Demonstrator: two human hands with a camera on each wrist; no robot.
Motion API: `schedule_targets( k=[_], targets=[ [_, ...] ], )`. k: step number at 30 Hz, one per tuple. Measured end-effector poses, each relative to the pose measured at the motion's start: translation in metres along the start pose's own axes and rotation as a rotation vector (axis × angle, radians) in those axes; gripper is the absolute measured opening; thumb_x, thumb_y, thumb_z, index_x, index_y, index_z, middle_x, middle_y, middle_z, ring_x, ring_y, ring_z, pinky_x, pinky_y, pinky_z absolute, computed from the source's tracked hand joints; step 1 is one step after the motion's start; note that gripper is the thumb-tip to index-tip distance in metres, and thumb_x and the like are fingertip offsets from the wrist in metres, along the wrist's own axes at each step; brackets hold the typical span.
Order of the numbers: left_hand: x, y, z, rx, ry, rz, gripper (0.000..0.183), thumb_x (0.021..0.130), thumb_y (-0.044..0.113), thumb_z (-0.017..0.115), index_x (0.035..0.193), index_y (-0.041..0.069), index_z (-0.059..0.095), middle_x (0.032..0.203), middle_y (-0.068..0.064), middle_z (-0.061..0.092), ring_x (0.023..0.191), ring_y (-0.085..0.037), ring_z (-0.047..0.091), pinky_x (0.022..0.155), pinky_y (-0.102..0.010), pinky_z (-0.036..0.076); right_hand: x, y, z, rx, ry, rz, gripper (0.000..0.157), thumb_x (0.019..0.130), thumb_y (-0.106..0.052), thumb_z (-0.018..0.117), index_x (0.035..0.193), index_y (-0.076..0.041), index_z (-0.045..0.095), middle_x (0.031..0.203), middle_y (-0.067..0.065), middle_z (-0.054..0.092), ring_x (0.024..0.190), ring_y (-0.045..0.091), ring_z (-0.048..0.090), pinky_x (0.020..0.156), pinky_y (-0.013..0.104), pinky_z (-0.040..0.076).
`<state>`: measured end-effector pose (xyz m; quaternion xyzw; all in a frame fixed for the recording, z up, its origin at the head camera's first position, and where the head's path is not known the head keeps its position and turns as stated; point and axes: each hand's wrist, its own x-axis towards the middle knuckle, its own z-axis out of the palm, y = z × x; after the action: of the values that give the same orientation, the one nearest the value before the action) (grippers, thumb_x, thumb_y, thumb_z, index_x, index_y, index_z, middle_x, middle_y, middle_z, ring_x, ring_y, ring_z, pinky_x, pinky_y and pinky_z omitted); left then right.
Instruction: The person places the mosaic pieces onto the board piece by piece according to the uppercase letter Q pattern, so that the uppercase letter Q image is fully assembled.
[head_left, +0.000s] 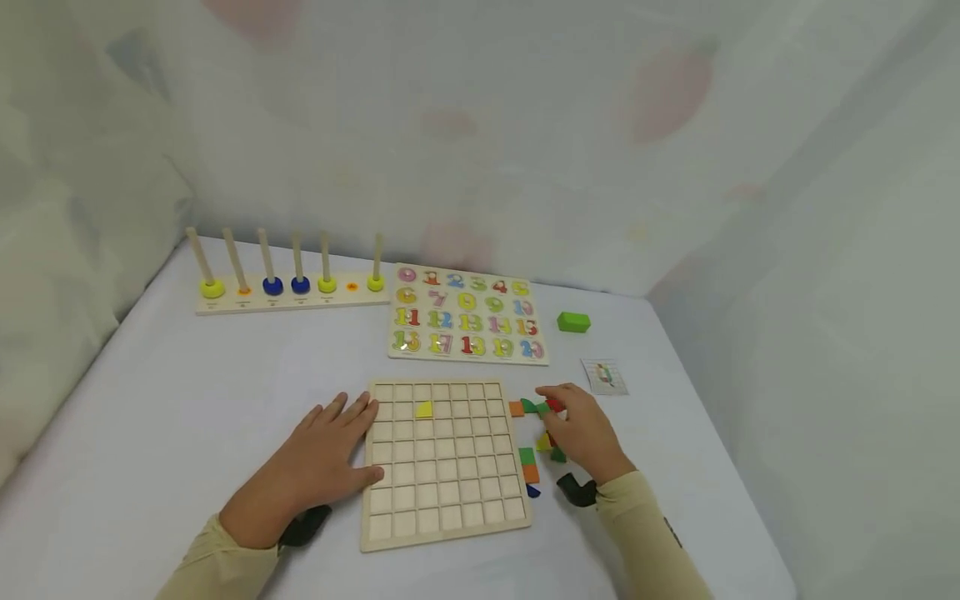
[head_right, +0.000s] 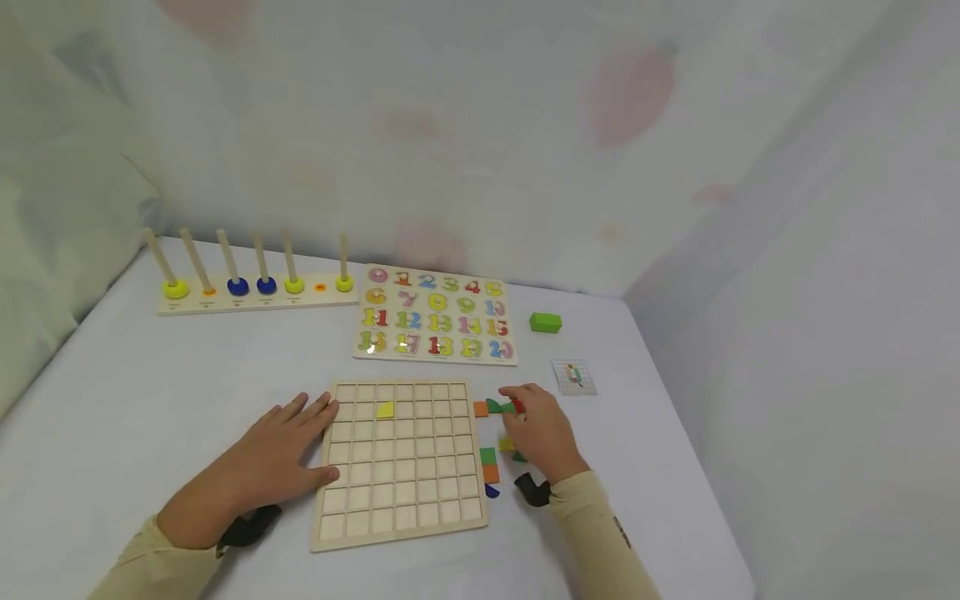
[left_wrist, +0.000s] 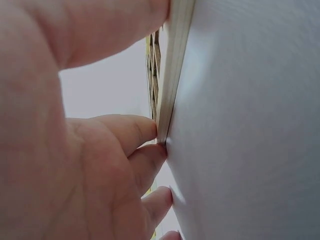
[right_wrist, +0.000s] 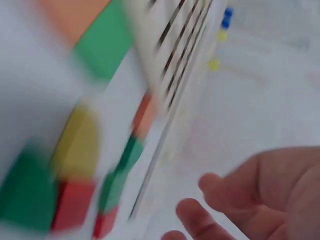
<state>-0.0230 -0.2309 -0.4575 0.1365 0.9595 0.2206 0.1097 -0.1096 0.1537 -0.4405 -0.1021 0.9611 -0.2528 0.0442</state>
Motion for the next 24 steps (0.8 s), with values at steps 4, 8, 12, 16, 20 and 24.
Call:
schedule_targets(
  k=[4,8,12,16,20,24],
  targets=[
    [0.004,-0.005,0.003,0.007,0.0,-0.002,0.103,0.091,0.057,0.08,0.164,-0.002,0.038,0.171,-0.024,0.03,0.156,-0.054,0.021,0.121,-0.073,0.017,0.009,0.026,-0.002,-0.134,0.001,0.035,0.039,0.099,-0.013,0.07,0.138,-0.016,0.075,0.141,0.009,0.066,0.12,0.033,0.064,0.095,0.051,0.058],
    [0.005,-0.008,0.007,0.007,-0.004,-0.005,0.104,0.09,0.059,0.079,0.164,-0.001,0.038,0.171,-0.023,0.03,0.156,-0.054,0.021,0.121,-0.074,0.017,0.015,0.037,0.002,-0.302,-0.009,-0.026,0.035,0.099,-0.014,0.074,0.134,-0.016,0.077,0.135,0.013,0.069,0.121,0.039,0.064,0.098,0.055,0.058],
    [0.004,-0.009,0.009,0.003,-0.001,-0.002,0.105,0.089,0.061,0.079,0.163,-0.002,0.039,0.17,-0.024,0.031,0.155,-0.055,0.022,0.12,-0.074,0.018,0.016,0.041,0.003,-0.435,-0.008,-0.063,0.033,0.096,-0.016,0.081,0.128,-0.015,0.08,0.128,0.009,0.074,0.111,0.035,0.067,0.09,0.049,0.061],
    [0.004,-0.007,0.008,0.0,0.007,0.001,0.104,0.09,0.06,0.079,0.163,-0.002,0.039,0.17,-0.024,0.031,0.155,-0.055,0.022,0.12,-0.074,0.018,0.019,0.042,-0.001,-0.403,-0.041,-0.037,0.029,0.095,-0.013,0.081,0.124,-0.01,0.081,0.123,0.007,0.076,0.109,0.03,0.071,0.09,0.045,0.062],
    [0.0,-0.007,0.006,0.0,0.011,-0.005,0.103,0.091,0.059,0.079,0.163,-0.002,0.039,0.17,-0.024,0.031,0.155,-0.054,0.022,0.121,-0.073,0.019,0.022,0.04,-0.006,-0.339,-0.106,0.0,0.027,0.096,-0.014,0.079,0.122,-0.009,0.08,0.12,0.006,0.076,0.109,0.027,0.072,0.095,0.047,0.06],
    [0.004,-0.006,0.007,-0.001,0.018,0.015,0.103,0.091,0.059,0.079,0.163,-0.002,0.039,0.17,-0.023,0.032,0.155,-0.055,0.023,0.12,-0.073,0.02,0.019,0.033,-0.015,-0.314,-0.094,0.025,0.025,0.094,-0.02,0.082,0.118,-0.01,0.08,0.111,0.004,0.076,0.095,0.023,0.069,0.086,0.043,0.061]
  ],
)
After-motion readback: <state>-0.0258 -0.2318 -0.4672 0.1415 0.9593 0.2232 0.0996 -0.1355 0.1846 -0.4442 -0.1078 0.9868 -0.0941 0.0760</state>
